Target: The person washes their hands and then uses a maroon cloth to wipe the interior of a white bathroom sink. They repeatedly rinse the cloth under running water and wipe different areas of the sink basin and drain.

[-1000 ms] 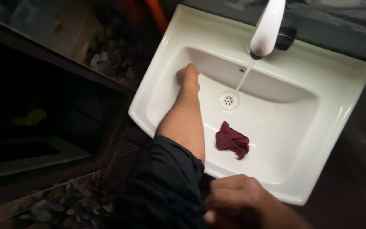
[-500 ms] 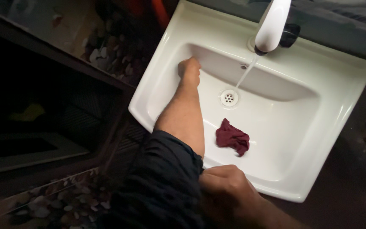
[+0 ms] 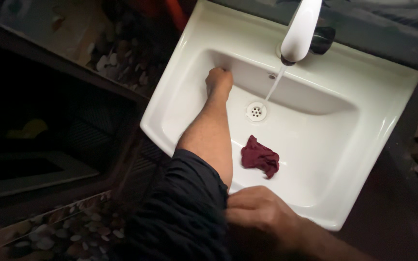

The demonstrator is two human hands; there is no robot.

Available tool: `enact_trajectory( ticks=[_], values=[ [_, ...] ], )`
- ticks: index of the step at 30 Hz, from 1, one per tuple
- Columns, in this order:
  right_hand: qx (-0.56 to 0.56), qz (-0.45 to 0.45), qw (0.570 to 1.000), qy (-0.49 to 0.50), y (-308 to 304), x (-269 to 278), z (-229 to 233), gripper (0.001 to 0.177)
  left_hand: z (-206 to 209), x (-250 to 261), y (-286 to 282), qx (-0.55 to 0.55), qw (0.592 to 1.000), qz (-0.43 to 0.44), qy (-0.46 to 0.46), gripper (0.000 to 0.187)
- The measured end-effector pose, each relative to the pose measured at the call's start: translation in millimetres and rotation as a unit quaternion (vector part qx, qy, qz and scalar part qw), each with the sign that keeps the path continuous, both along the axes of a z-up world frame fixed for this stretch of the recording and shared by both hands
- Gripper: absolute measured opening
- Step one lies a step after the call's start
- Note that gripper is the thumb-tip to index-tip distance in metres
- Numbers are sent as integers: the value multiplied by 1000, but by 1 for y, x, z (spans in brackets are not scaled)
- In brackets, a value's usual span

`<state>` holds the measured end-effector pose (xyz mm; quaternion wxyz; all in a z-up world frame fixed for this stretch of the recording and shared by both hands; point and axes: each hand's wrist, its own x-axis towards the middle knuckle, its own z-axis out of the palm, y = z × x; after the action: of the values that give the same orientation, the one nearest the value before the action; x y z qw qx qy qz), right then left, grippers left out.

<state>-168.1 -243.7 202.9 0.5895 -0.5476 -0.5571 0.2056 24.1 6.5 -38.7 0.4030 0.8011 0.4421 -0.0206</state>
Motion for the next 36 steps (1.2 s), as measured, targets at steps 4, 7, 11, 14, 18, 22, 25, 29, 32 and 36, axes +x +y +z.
enact_trajectory(
  ticks=[4, 7, 11, 14, 18, 22, 25, 29, 32, 36],
  values=[
    [51, 65, 996, -40, -9, -23, -19, 12, 15, -3, 0, -21, 999, 22, 42, 29],
    [-114, 173, 957, 201, -12, -37, -28, 23, 15, -9, -4, 46, 991, -53, 118, 27],
    [-92, 120, 984, -94, -6, -1, -2, 10, -10, -36, -18, 321, 839, -383, 215, 20],
    [-140, -5, 990, 31, 0, 42, 37, 21, -23, -39, -12, 455, 668, -549, 211, 19],
    [26, -66, 986, -151, 47, 40, 58, 44, -42, -49, -4, 526, 559, -614, 183, 18],
    [-8, 13, 1000, 15, 60, 2, 52, 45, -55, -43, -21, 562, 496, -646, 142, 17],
    [11, 26, 999, 31, 57, -21, 49, 48, -44, -49, -13, 548, 512, -646, 142, 16],
    [29, 36, 997, -63, 51, -17, 36, 49, -18, -47, -8, 495, 591, -618, 156, 18],
    [18, -22, 999, -33, 27, -2, 5, 37, -1, -64, -10, 412, 683, -579, 167, 19],
    [-276, -186, 941, -55, 17, 45, -47, 38, 41, -98, 1, 345, 764, -535, 101, 17]
  ],
)
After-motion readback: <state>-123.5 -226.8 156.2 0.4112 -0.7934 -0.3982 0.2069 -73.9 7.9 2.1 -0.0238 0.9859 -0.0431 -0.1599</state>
